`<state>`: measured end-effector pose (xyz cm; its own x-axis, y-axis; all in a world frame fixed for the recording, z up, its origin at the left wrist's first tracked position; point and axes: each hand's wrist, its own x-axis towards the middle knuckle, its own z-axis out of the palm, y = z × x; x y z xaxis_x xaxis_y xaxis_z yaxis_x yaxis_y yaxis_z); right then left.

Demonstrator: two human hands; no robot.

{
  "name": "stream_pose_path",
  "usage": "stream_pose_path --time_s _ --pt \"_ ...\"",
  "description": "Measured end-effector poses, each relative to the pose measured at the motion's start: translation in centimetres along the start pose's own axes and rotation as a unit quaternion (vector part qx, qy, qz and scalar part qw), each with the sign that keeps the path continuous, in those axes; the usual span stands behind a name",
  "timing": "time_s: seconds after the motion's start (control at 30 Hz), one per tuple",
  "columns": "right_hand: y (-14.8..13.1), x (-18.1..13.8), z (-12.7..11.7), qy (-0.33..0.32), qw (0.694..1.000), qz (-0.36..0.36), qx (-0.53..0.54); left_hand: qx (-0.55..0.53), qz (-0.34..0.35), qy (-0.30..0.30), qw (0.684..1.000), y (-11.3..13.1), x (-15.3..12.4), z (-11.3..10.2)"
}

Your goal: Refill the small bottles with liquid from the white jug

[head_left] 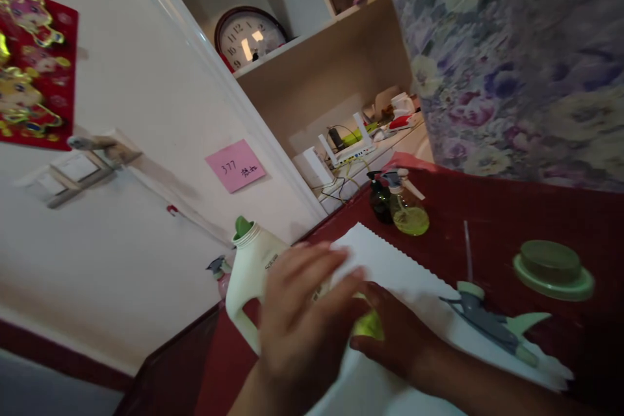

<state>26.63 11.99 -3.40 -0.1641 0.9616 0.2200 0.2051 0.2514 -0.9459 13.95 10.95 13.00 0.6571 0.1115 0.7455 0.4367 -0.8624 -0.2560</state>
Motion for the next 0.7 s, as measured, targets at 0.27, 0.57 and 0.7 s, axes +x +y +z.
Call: stream_pose_path --time_s 0.27,0.57,0.7 --pt "-0.2 -0.6 -1.2 -0.032 0.998 0.036 -0.034 -0.028 -0.603 0.214 0.768 -5.8 -10.9 -5.1" --pt "0.9 -0.7 -0.8 -0.009 0.999 0.035 -0.007 -0.12 -0.65 0.158 0.734 -8.1 -15.7 -2.3" --pt "0.9 -0.4 -0.7 0.013 0.999 0.051 0.0 -0.11 -0.647 0.166 0.736 -8.2 -15.8 -1.7"
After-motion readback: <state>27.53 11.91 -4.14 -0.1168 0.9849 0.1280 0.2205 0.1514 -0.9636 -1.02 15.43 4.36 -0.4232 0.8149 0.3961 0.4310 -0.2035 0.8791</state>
